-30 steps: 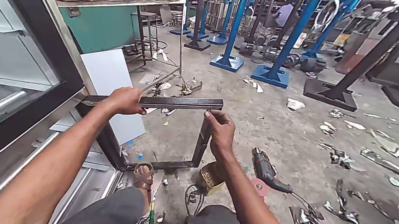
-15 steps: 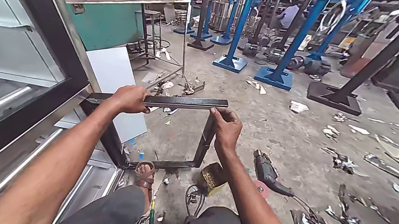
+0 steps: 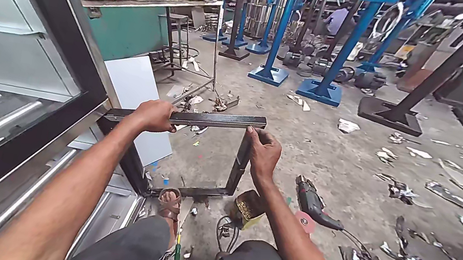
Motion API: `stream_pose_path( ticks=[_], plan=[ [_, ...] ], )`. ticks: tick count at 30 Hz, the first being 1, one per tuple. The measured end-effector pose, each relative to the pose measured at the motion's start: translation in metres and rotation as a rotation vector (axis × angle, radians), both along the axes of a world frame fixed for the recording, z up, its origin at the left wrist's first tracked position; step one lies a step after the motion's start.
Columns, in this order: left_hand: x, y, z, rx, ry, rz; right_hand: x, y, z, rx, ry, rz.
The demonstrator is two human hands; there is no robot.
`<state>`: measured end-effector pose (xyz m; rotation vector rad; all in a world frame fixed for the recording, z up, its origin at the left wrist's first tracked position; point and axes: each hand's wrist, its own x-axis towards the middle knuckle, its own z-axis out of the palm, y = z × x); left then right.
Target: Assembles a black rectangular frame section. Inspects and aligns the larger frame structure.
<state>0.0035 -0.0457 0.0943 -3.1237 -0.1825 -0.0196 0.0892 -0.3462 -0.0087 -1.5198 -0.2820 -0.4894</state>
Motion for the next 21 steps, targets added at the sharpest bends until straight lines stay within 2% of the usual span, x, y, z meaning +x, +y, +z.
stream_pose_path(
  ticks=[10,21],
  plan=[
    [0.0,-0.002,0.002,-0.004,0.004,0.029,0.003,-0.004,0.008,-0.01,0.013,0.018],
    [-0.002,-0.004,0.001,0.004,-0.009,0.024,0.007,0.001,-0.012,-0.057,-0.136,-0.024]
  ],
)
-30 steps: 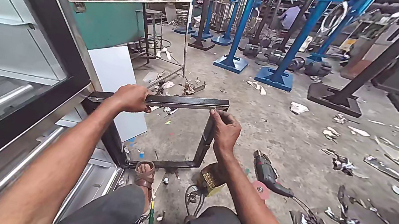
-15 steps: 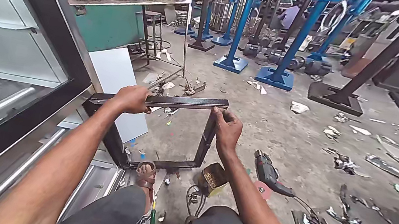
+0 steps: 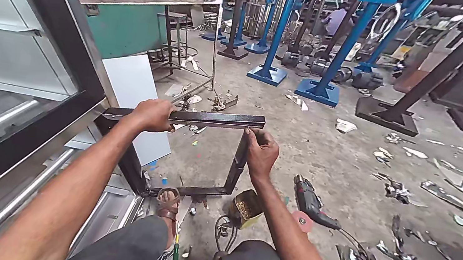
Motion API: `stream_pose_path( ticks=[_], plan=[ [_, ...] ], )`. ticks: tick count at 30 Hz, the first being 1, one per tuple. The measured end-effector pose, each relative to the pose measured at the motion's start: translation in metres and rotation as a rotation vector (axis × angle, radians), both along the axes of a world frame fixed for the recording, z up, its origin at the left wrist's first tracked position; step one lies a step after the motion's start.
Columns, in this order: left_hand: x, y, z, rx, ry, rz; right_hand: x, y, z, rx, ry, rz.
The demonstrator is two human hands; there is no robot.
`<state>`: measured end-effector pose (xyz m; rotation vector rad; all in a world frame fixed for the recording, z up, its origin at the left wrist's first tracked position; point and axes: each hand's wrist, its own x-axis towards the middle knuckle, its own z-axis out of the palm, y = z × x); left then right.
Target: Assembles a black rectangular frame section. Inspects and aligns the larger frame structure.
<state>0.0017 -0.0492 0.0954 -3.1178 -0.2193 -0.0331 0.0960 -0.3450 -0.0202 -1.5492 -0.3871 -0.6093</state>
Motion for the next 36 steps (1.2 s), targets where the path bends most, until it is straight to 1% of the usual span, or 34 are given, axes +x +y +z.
stream_pose_path(
  ticks=[4,8,12,18,24,28,36],
  plan=[
    [0.001,0.002,-0.001,0.009,0.011,0.01,-0.001,0.001,-0.002,0.003,-0.006,-0.003],
    [0.001,0.001,0.0,0.009,-0.001,-0.007,-0.001,0.002,0.006,0.031,-0.037,0.013],
    [0.001,0.001,0.001,0.01,0.007,-0.003,-0.002,0.002,0.011,0.038,-0.016,0.016],
    [0.003,0.004,-0.001,0.016,0.02,0.013,-0.005,0.001,0.01,0.01,0.016,0.007],
    [0.001,0.0,0.002,0.024,0.019,0.009,-0.001,0.0,0.002,0.018,0.018,0.012],
    [-0.001,-0.002,0.003,0.032,0.008,0.002,-0.003,0.001,0.005,0.026,-0.015,0.01],
    [0.0,0.0,0.003,0.01,0.014,-0.008,-0.004,-0.001,0.005,0.02,0.006,0.011]
  ],
)
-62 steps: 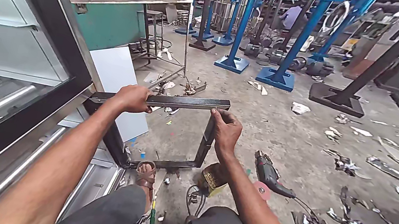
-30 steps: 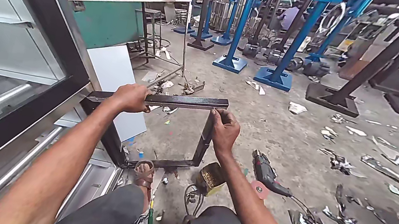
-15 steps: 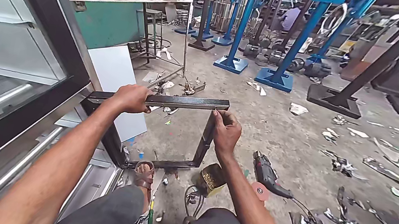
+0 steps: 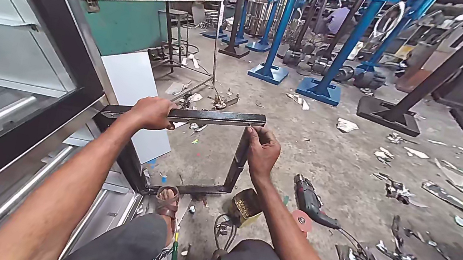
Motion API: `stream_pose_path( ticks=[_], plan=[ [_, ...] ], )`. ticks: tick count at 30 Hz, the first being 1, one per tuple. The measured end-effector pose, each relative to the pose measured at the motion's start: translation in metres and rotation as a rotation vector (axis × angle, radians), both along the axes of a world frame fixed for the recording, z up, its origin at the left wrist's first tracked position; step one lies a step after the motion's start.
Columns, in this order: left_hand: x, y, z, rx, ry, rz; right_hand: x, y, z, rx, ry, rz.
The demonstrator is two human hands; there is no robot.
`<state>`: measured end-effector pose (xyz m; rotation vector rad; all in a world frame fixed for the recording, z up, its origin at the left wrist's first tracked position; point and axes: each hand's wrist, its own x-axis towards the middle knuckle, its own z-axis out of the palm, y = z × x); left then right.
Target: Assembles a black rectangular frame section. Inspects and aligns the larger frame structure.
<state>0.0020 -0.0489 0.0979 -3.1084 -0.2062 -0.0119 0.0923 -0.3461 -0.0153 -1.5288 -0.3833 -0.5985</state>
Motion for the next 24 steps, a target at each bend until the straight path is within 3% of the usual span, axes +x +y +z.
stream_pose_path(
  ticks=[24],
  plan=[
    [0.0,0.0014,-0.0006,-0.012,-0.002,-0.026,0.0025,0.0029,0.0057,0.003,0.001,-0.027]
  ],
)
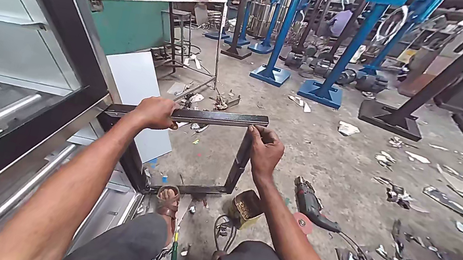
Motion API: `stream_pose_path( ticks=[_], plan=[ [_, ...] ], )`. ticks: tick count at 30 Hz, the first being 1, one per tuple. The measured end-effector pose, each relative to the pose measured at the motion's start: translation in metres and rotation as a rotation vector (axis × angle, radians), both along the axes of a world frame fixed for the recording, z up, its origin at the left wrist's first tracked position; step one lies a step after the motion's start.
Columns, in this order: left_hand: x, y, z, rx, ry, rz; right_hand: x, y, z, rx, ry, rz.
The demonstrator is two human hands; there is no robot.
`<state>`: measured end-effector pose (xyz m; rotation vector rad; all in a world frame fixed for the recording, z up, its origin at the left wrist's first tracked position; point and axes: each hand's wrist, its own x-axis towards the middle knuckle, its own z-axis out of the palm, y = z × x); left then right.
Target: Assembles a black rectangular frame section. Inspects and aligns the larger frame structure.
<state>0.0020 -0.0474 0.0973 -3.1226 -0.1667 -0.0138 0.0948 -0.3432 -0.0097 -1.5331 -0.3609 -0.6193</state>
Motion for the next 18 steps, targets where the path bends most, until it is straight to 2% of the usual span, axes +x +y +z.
stream_pose_path(
  ticks=[12,18],
  plan=[
    [0.0,-0.0011,0.0047,-0.011,0.029,0.009,-0.004,0.0065,0.0056,0.021,0.11,-0.038],
    [-0.0016,-0.0023,0.0058,-0.004,0.039,0.016,-0.0048,0.008,0.0105,-0.099,0.179,-0.081]
  ],
)
